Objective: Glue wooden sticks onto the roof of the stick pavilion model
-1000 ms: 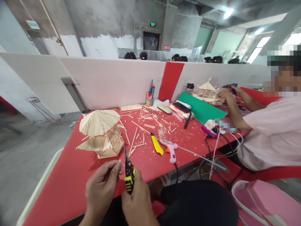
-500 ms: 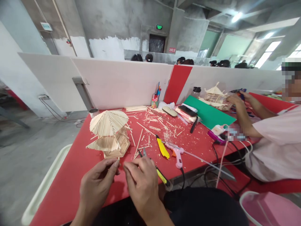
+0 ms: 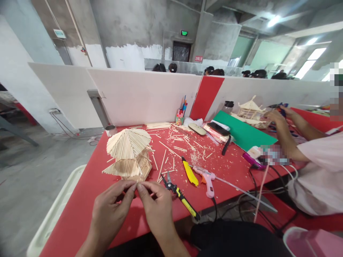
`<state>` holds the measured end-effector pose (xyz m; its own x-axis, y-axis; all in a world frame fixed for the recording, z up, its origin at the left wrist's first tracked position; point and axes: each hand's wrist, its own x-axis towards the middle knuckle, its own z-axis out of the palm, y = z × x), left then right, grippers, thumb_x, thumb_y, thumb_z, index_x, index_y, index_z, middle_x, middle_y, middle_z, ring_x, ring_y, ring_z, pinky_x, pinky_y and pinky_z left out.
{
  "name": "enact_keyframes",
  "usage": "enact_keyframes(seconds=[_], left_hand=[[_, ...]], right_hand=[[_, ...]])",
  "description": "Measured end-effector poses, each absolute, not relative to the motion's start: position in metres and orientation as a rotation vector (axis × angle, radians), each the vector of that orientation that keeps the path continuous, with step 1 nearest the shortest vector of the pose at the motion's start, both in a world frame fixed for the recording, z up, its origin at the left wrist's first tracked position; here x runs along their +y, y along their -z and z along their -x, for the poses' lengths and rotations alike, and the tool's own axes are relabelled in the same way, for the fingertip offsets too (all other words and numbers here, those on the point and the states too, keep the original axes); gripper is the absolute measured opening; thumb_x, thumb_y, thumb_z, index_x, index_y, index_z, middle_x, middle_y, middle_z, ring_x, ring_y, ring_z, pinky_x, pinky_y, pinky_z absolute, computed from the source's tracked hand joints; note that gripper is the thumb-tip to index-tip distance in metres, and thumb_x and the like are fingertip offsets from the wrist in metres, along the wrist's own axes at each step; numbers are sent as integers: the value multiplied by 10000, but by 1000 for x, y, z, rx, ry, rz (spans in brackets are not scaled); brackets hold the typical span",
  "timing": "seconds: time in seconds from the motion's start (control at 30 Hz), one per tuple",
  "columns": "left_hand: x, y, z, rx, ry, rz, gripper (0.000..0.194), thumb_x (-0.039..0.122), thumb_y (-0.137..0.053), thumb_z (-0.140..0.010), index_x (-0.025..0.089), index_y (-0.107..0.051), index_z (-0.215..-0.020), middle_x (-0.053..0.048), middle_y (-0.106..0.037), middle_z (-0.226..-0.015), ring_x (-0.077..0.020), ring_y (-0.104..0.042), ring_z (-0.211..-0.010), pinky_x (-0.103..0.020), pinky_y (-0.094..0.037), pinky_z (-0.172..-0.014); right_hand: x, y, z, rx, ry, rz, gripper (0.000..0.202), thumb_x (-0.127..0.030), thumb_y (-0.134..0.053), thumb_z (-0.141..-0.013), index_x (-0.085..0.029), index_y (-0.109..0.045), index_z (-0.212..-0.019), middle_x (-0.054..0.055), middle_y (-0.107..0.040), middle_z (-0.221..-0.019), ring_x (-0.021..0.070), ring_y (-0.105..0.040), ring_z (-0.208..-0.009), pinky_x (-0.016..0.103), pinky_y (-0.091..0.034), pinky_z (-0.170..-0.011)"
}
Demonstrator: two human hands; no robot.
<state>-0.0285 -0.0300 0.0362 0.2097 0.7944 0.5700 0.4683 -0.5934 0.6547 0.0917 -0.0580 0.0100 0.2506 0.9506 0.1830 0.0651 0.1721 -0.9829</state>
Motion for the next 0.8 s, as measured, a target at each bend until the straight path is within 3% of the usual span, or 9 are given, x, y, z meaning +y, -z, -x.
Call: enact_keyframes(seconds=[0.27,0.43,0.6,0.8], left_hand=[[-30,-36,28,1121,-1360,-2330,186,139,-514,-847,151,-693,-895,-93,-718,-826,-164,-681,-742,-221,-534,-640],[-29,-40,30,1182,-1201,-2086,185,219,-537,-838,179,-714,-876,-64,-711,-778,-150,-656,-645,-213,-506,-531],[-22,-47,37,1208,-965,-1533,265,357,-599,-785,168,-706,-937,9,-589,-533,-102,-481,-409,-207,-402,-387],[-19,-51,41,1032,-891,-1183,235,404,-727,-681,174,-681,-664,42,-459,-465,-48,-333,-388,-167,-228,-356]], right_hand=[[-54,-11,-88,-1059,-852,1261,236,-392,-574,-843,-215,-727,-877,12,-695,-806,124,-609,-707,201,-449,-614],[-56,-19,-91,-1125,-807,1302,236,-382,-546,-856,-211,-709,-844,5,-682,-776,112,-582,-668,197,-424,-595],[-59,-26,-94,-1163,-981,1215,250,-382,-549,-851,-182,-696,-834,13,-676,-759,123,-577,-697,212,-419,-636],[-61,-27,-93,-1029,-1244,1107,288,-444,-605,-810,-168,-688,-803,-29,-578,-636,71,-435,-563,185,-359,-540]])
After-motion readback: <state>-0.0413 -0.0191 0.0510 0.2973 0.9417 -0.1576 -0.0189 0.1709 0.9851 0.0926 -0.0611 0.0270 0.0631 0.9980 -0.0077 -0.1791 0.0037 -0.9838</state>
